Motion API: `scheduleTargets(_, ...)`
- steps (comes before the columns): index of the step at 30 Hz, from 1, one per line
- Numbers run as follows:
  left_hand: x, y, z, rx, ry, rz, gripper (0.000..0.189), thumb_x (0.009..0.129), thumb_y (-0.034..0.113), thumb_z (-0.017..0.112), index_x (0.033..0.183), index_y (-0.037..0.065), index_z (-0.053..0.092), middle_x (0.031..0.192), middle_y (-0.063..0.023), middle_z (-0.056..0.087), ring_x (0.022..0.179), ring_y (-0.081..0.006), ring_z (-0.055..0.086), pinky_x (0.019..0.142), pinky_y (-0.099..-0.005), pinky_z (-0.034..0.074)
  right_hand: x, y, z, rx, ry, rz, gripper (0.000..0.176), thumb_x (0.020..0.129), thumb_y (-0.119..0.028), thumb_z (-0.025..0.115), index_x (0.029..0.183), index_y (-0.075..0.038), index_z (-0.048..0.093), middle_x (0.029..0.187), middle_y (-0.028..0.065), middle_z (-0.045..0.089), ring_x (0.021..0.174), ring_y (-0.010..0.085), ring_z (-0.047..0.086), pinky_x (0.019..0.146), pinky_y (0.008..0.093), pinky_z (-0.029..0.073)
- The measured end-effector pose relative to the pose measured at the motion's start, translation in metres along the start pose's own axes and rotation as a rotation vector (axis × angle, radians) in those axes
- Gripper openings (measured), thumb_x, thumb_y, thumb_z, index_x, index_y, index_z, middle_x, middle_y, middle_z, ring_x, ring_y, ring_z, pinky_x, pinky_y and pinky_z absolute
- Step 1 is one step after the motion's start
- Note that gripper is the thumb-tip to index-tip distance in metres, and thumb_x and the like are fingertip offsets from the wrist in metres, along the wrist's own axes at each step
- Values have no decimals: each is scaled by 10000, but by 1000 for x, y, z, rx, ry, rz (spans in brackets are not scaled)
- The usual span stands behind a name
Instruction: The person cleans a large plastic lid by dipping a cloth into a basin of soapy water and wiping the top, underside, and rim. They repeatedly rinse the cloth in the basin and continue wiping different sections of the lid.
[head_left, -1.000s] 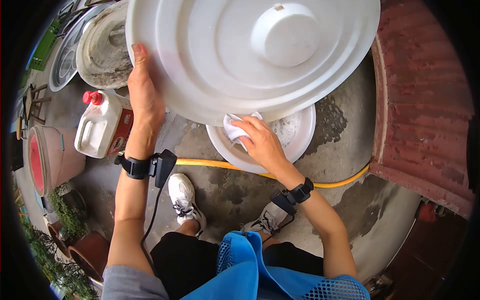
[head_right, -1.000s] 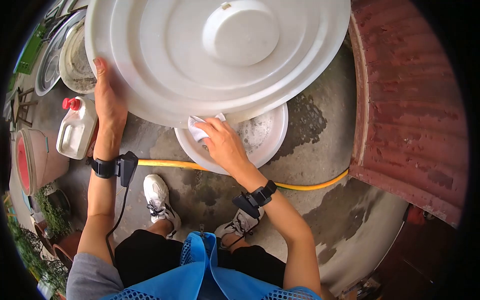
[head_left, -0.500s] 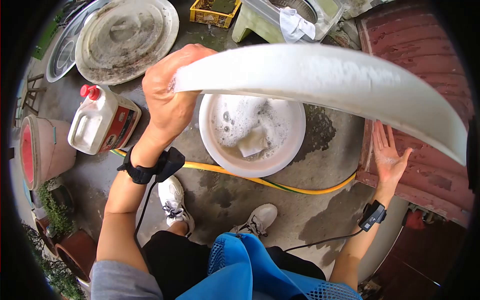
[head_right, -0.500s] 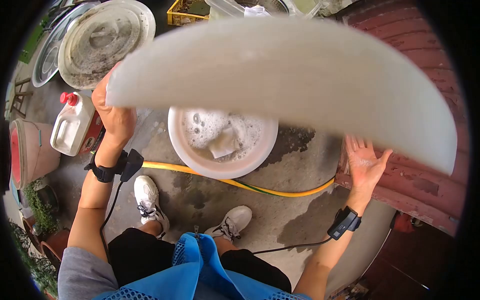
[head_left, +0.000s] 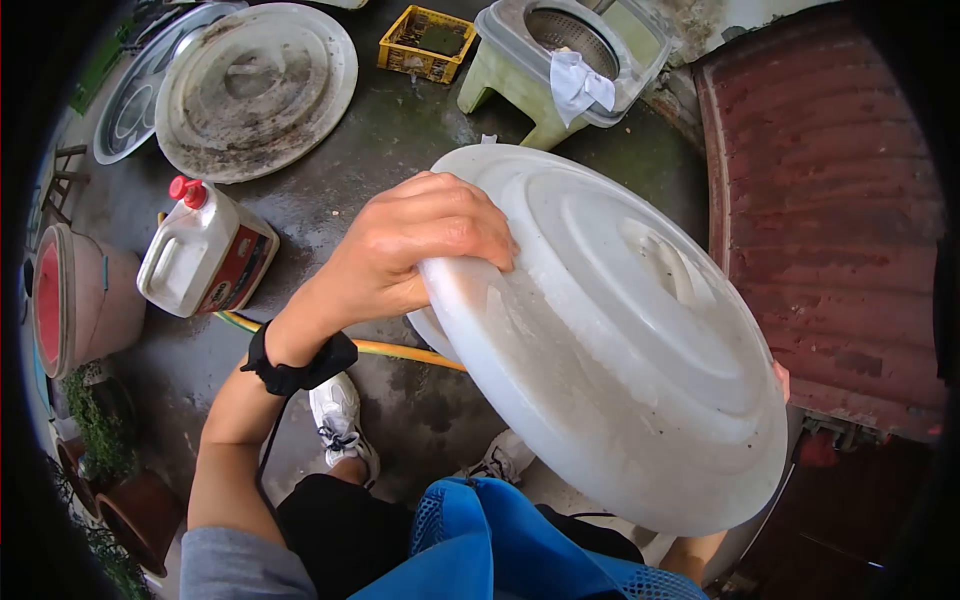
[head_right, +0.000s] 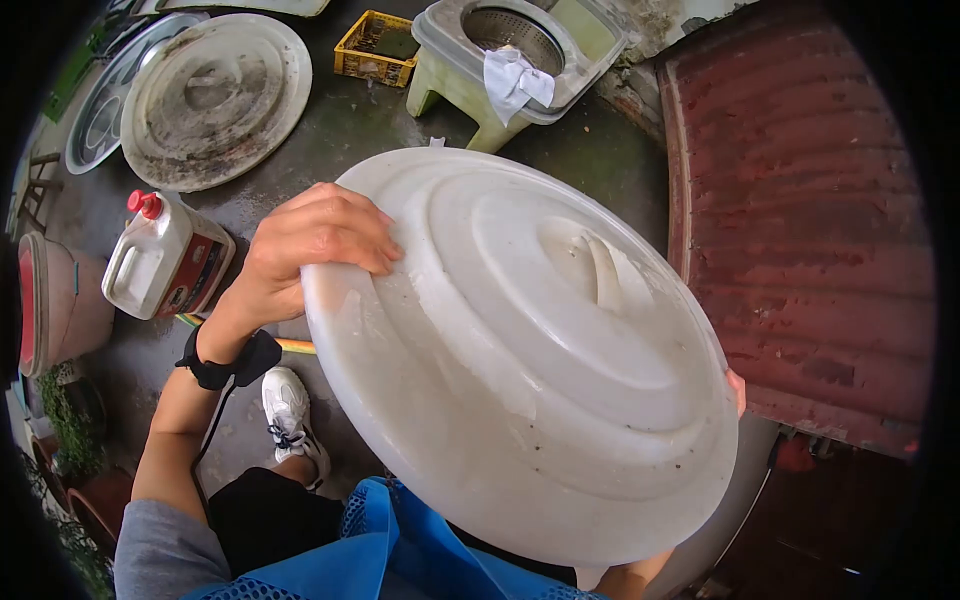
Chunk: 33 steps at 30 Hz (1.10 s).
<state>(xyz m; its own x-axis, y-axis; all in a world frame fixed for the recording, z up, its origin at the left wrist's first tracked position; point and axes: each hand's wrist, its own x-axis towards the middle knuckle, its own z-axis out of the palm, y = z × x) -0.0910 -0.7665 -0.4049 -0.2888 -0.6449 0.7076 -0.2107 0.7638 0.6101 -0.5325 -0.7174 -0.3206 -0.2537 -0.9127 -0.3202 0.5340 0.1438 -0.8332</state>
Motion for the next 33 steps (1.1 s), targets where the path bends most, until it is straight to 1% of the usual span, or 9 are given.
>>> scheduleTargets(8,19,0,12,253,113,-44,457,726,193,721,1160,99,611,1104,-69,624,1187,-298,484,923,-407,435,-6,-4,-34,-34,-8,-3,562,899,-323,472,1366,-19,399,1378,165,442,1267,346,415,1055,458,351)
scheduleTargets(11,5,-34,19,301,253,-335,661,786,117,691,1380,114,402,1108,-119,627,1177,-286,515,969,-398,420,30,-8,-68,21,-113,33,522,885,-254,477,1349,-21,428,1349,163,480,1242,346,446,1041,457,366)
scheduleTargets(13,-9,-64,10,-168,24,-768,734,844,34,613,1463,126,230,1131,-154,620,1145,-238,550,973,-353,419,77,-6,-98,60,-164,50,506,862,-190,498,1334,-17,441,1326,168,499,1216,346,471,1037,473,366)
scheduleTargets(18,-41,-165,0,-245,81,-686,737,835,-96,486,1481,138,217,1173,-152,607,1091,-198,576,971,-329,415,159,62,-70,44,-192,107,521,853,-32,554,1348,-1,397,1302,151,507,1201,302,485,1060,462,338)
scheduleTargets(26,-40,-204,29,-111,203,-922,751,802,-101,416,1477,172,232,1276,-122,552,1165,-234,518,990,-365,410,178,151,-64,-258,-230,20,584,899,-53,581,1411,-34,300,1390,87,410,1283,216,387,1101,382,289)
scheduleTargets(28,-52,-206,44,31,276,-863,529,847,3,507,1358,116,426,1189,-99,599,1095,-226,552,920,-348,453,180,156,-74,-213,-190,-48,583,913,-55,562,1424,-47,282,1395,81,405,1282,210,388,1110,382,279)
scheduleTargets(30,-42,-148,66,280,188,-924,284,855,122,586,1133,62,570,1065,-95,625,1012,-225,578,852,-345,479,180,145,-73,-193,-137,-149,567,905,-41,571,1409,-43,312,1383,77,417,1262,190,402,1093,358,301)
scheduleTargets(32,-46,-103,88,205,-202,-943,197,848,215,622,938,41,605,931,-88,622,943,-220,589,800,-347,487,173,138,-62,-202,-119,-165,564,907,-45,571,1409,-48,316,1381,73,419,1259,190,405,1091,349,301)
scheduleTargets(33,-61,-99,104,272,-450,-856,274,841,243,631,1037,55,589,1033,-112,604,1001,-245,576,830,-358,483,172,135,-58,-208,-115,-180,561,908,-44,569,1409,-48,316,1378,73,422,1257,191,408,1090,352,302)
